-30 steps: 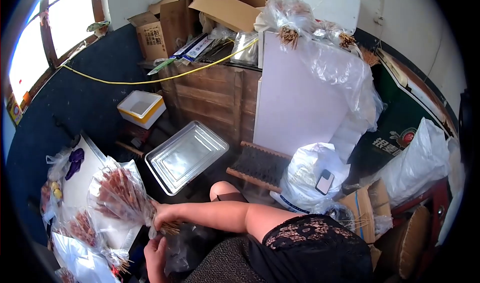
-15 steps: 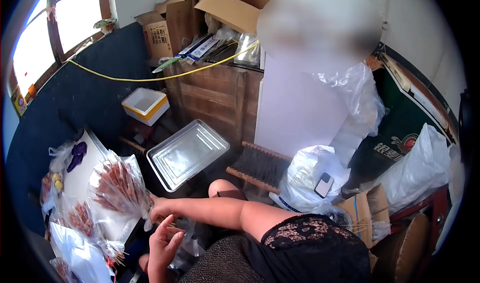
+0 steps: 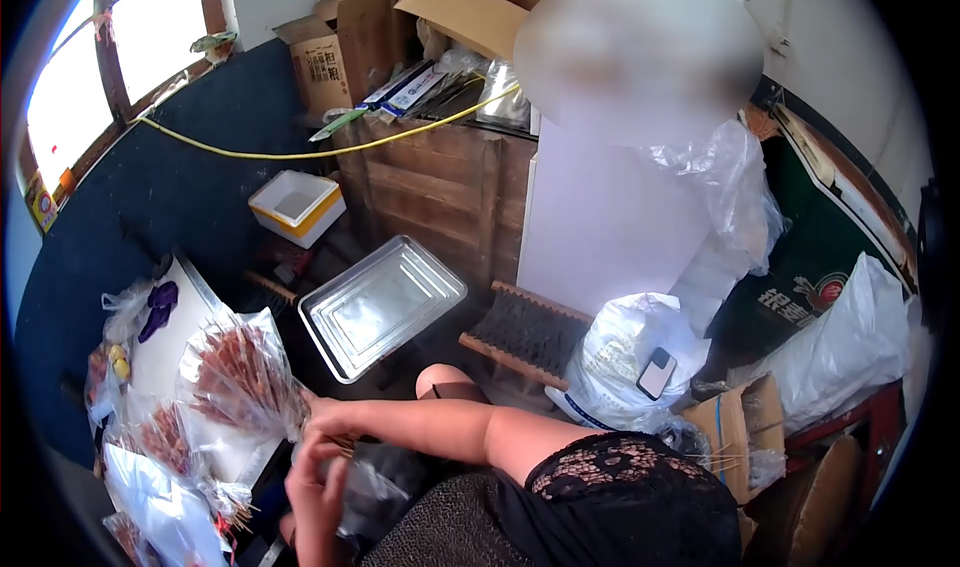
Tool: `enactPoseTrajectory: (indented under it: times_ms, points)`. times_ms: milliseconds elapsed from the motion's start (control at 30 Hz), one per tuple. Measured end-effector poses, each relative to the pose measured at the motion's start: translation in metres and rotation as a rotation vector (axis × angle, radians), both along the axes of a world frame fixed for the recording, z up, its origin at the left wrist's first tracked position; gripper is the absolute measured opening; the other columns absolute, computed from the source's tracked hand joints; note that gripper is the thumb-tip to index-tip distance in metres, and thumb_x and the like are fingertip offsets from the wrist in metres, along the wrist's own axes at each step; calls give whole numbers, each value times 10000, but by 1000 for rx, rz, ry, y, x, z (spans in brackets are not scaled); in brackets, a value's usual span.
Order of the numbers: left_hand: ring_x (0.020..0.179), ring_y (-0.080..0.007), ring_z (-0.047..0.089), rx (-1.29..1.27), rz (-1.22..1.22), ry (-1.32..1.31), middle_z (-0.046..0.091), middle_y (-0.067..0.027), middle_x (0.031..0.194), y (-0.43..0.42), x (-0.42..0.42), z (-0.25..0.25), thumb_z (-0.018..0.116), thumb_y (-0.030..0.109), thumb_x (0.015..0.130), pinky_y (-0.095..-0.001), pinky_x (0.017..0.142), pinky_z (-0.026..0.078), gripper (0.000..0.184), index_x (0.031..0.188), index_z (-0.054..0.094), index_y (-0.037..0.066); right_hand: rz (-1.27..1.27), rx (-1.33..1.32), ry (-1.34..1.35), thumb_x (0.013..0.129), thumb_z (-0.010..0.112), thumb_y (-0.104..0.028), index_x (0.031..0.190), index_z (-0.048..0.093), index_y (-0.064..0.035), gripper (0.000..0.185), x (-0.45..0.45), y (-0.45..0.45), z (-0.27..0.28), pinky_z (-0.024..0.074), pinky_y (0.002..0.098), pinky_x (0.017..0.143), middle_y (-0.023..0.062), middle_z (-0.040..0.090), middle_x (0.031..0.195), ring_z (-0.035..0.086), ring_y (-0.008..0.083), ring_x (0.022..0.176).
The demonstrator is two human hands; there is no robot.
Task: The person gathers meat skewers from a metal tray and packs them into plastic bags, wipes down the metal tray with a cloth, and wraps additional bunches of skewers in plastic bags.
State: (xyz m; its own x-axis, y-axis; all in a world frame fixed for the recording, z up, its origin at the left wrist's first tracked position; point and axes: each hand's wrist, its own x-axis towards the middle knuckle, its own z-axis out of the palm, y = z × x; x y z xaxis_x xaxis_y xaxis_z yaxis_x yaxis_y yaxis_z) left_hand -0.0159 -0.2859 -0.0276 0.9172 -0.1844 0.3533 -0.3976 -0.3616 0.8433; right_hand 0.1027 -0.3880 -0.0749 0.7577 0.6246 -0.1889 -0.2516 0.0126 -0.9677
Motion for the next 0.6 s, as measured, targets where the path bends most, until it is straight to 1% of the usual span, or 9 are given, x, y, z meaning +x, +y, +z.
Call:
enactPoseTrajectory:
  times_ms: [67, 133, 167, 200, 233, 267, 333, 400, 600]
  points:
    - [753, -94, 560, 64, 236, 181, 609, -47, 877, 9, 0, 27, 568, 55, 838, -221, 675, 447, 320, 1150, 525, -4, 27, -27, 95, 555, 696, -113, 1398, 131, -40, 1018, -13, -13, 32, 488, 334, 705, 198, 556, 1011, 562, 249, 864]
    - [771, -166, 593, 133, 241, -174, 631, -109, 877, 20, 29, 19, 481, 120, 901, -285, 692, 460, 215, 1056, 576, 4, 56, -236, 5, 567, 677, -109, 1372, 197, -41, 940, 3, 0, 1, 477, 333, 711, 177, 568, 967, 553, 229, 855]
    - [808, -248, 608, 226, 341, 30, 629, -167, 887, 28, 38, 16, 461, 177, 910, -323, 738, 462, 230, 1000, 595, 13, -9, -264, -113, 598, 640, -95, 1284, 351, -28, 747, 7, 8, -20, 466, 332, 737, 151, 584, 915, 550, 220, 864]
    - [826, -320, 596, 322, 378, -33, 619, -193, 889, 43, 55, -15, 456, 198, 904, -359, 748, 458, 238, 984, 598, 25, -4, -190, -265, 629, 613, -71, 1180, 471, -19, 571, 25, 24, -70, 459, 332, 755, 128, 595, 912, 555, 227, 873]
    - [861, -359, 585, 213, 338, 83, 616, -206, 903, 47, 60, -17, 471, 189, 884, -391, 761, 451, 229, 992, 589, 24, 54, -163, -305, 654, 593, -43, 1100, 532, -19, 451, 21, 16, -50, 466, 335, 745, 113, 597, 926, 560, 216, 881]
    - [876, -358, 590, 230, 351, 52, 615, -209, 901, 46, 60, -17, 479, 184, 873, -399, 763, 450, 229, 1009, 577, 29, 116, -63, 64, 577, 608, -16, 1203, 429, -15, 651, 9, 5, -4, 451, 341, 822, 128, 555, 1017, 553, 233, 949]
    - [892, -369, 589, 305, 412, 127, 619, -199, 925, 39, 62, -9, 477, 205, 870, -412, 774, 454, 222, 997, 573, 49, 115, -69, 147, 560, 553, 7, 1169, 438, -15, 620, 13, 6, -7, 444, 324, 795, 117, 529, 1041, 535, 216, 957]
    - [874, -362, 582, 305, 428, 81, 618, -182, 904, 37, 64, -14, 494, 234, 886, -409, 748, 461, 225, 963, 588, 44, 54, -190, 189, 570, 553, -20, 1189, 387, -41, 641, 19, 2, -26, 442, 321, 780, 104, 506, 998, 531, 203, 915]
    - [890, -343, 583, 251, 417, 75, 607, -168, 944, 34, 53, -11, 529, 226, 855, -395, 770, 463, 206, 966, 564, 55, 213, 77, -2, 601, 523, -46, 1179, 398, -52, 592, 28, 0, -34, 422, 251, 650, 45, 500, 941, 511, 144, 801]
